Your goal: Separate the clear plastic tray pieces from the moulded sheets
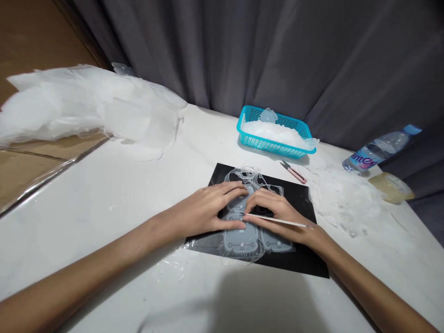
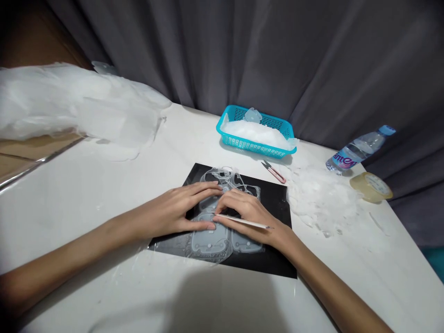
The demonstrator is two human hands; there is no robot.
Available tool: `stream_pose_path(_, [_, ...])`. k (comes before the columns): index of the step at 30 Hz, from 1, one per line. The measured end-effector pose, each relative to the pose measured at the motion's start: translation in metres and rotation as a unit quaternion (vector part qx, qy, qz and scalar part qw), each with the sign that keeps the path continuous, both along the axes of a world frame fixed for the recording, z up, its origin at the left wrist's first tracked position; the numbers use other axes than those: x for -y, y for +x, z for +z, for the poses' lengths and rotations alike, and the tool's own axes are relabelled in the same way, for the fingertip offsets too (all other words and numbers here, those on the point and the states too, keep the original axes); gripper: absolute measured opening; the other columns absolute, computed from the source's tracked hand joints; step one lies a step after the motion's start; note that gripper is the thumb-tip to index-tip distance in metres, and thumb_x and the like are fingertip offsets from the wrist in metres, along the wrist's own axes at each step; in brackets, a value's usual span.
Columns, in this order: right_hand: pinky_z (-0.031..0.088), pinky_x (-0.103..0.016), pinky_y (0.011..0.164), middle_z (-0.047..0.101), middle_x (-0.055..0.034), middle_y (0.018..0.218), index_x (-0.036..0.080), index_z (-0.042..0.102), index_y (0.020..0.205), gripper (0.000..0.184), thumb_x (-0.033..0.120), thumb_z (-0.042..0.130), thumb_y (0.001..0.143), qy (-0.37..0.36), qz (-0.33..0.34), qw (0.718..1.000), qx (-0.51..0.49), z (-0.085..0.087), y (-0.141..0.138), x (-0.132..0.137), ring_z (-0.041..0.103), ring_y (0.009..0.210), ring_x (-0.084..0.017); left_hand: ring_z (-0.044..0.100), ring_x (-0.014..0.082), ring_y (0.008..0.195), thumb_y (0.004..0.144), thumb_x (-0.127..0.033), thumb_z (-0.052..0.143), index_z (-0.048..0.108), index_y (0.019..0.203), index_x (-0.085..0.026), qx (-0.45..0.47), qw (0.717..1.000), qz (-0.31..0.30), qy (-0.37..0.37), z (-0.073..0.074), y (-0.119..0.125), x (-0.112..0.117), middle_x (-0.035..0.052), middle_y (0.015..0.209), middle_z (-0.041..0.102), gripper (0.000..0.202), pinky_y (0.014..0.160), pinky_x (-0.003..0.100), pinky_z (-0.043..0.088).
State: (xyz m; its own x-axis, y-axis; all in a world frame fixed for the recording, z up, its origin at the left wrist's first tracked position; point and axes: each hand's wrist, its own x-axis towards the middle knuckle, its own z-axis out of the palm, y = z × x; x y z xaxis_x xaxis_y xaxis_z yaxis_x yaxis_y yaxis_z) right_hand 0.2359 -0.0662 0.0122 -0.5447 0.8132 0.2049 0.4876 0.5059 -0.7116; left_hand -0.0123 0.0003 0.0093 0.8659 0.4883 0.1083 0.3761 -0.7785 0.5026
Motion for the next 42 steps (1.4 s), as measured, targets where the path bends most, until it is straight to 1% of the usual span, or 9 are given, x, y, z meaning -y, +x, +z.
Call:
stream_pose_path(9, [0.052, -0.035, 0.089, 0.068, -0.0072, 0.097, 0.020, 0.057, 0.098, 0.009, 0.021, 0.054, 0.106, 0.128, 0.035, 0.989, 0.068, 0.003, -0.001, 0.003, 0.064, 0.094, -0.021, 0.055, 0.0323, 0.142, 0.098, -0.066, 0.059, 0.048, 0.153, -0.022, -0.027, 0.999, -0.005, 0.034, 0.003, 0.001, 0.002, 0.0144, 0.161, 0.050, 0.071, 0.111, 0.041, 0.046])
stream_pose_path(16, [0.055, -0.033, 0.084, 0.071, -0.0067, 0.097, 0.020, 0.058, 0.100, 0.007, 0.024, 0.058, 0.106, 0.186, 0.011, 0.979, 0.087, -0.004, -0.001, 0.007, 0.066, 0.092, -0.021, 0.054, 0.0329, 0.143, 0.097, -0.069, 0.058, 0.046, 0.154, -0.021, -0.037, 0.999, -0.002, 0.033, 0.002, 0.001, 0.001, 0.0147, 0.163, 0.046, 0.075, 0.110, 0.040, 0.047])
stream_pose_path(23, [0.060, -0.036, 0.082, 0.074, -0.0103, 0.098, 0.013, 0.066, 0.112, 0.016, 0.025, 0.057, 0.106, 0.330, -0.009, 0.926, 0.183, -0.014, -0.009, 0.003, 0.070, 0.091, -0.024, 0.049, 0.0322, 0.147, 0.096, -0.068, 0.060, 0.038, 0.159, -0.024, -0.010, 1.000, -0.004, -0.005, -0.001, 0.001, 0.000, 0.0135, 0.164, 0.045, 0.080, 0.115, 0.040, 0.044])
stream_pose_path(26, [0.060, -0.037, 0.079, 0.074, -0.0108, 0.095, 0.010, 0.067, 0.114, 0.018, 0.023, 0.058, 0.105, 0.373, 0.000, 0.905, 0.203, -0.016, -0.010, 0.003, 0.069, 0.087, -0.025, 0.045, 0.0351, 0.148, 0.091, -0.069, 0.066, 0.029, 0.163, -0.021, 0.018, 0.999, 0.039, -0.004, 0.002, 0.001, 0.001, 0.0175, 0.165, 0.039, 0.093, 0.116, 0.044, 0.043])
stream_pose_path(30, [0.059, -0.037, 0.082, 0.074, -0.0121, 0.094, 0.008, 0.067, 0.115, 0.016, 0.017, 0.060, 0.104, 0.386, -0.051, 0.904, 0.174, -0.013, -0.011, 0.005, 0.069, 0.085, -0.024, 0.059, 0.0378, 0.120, 0.082, -0.077, 0.070, 0.058, 0.130, -0.012, 0.042, 0.979, 0.193, 0.050, 0.008, 0.000, 0.002, 0.0210, 0.132, 0.061, 0.082, 0.101, 0.048, 0.048])
stream_pose_path(32, [0.059, -0.037, 0.082, 0.074, -0.0127, 0.095, 0.009, 0.067, 0.115, 0.015, 0.016, 0.061, 0.103, 0.359, -0.082, 0.918, 0.145, -0.008, -0.011, 0.006, 0.069, 0.086, -0.024, 0.064, 0.0294, 0.094, 0.086, -0.075, 0.066, 0.064, 0.106, -0.016, 0.021, 0.973, 0.230, -0.011, 0.010, 0.000, 0.004, 0.0121, 0.105, 0.068, 0.062, 0.083, 0.040, 0.050])
stream_pose_path(36, [0.058, -0.038, 0.087, 0.073, -0.0134, 0.100, 0.011, 0.066, 0.118, 0.017, 0.014, 0.057, 0.104, 0.285, -0.087, 0.950, 0.091, -0.002, -0.012, 0.009, 0.069, 0.092, -0.024, 0.055, 0.0160, 0.060, 0.096, -0.067, 0.058, 0.061, 0.071, -0.019, 0.003, 0.956, 0.169, -0.241, 0.007, 0.005, 0.008, -0.0001, 0.065, 0.061, 0.054, 0.057, 0.028, 0.036])
stream_pose_path(39, [0.056, -0.039, 0.092, 0.073, -0.0125, 0.103, 0.013, 0.066, 0.119, 0.018, 0.015, 0.055, 0.105, 0.251, -0.067, 0.963, 0.073, -0.006, -0.014, 0.011, 0.069, 0.095, -0.024, 0.055, 0.0144, 0.055, 0.096, -0.063, 0.059, 0.062, 0.067, -0.018, 0.037, 0.918, 0.136, -0.370, 0.006, 0.010, 0.011, 0.0008, 0.062, 0.065, 0.054, 0.054, 0.026, 0.037])
stream_pose_path(42, [0.055, -0.037, 0.093, 0.073, -0.0105, 0.104, 0.016, 0.068, 0.114, 0.017, 0.017, 0.052, 0.106, 0.212, -0.070, 0.973, 0.051, -0.004, -0.007, -0.002, 0.069, 0.097, -0.023, 0.060, 0.0152, 0.056, 0.094, -0.060, 0.064, 0.062, 0.068, -0.018, 0.023, 0.894, 0.122, -0.430, 0.011, 0.010, 0.009, 0.0025, 0.063, 0.070, 0.049, 0.055, 0.025, 0.044])
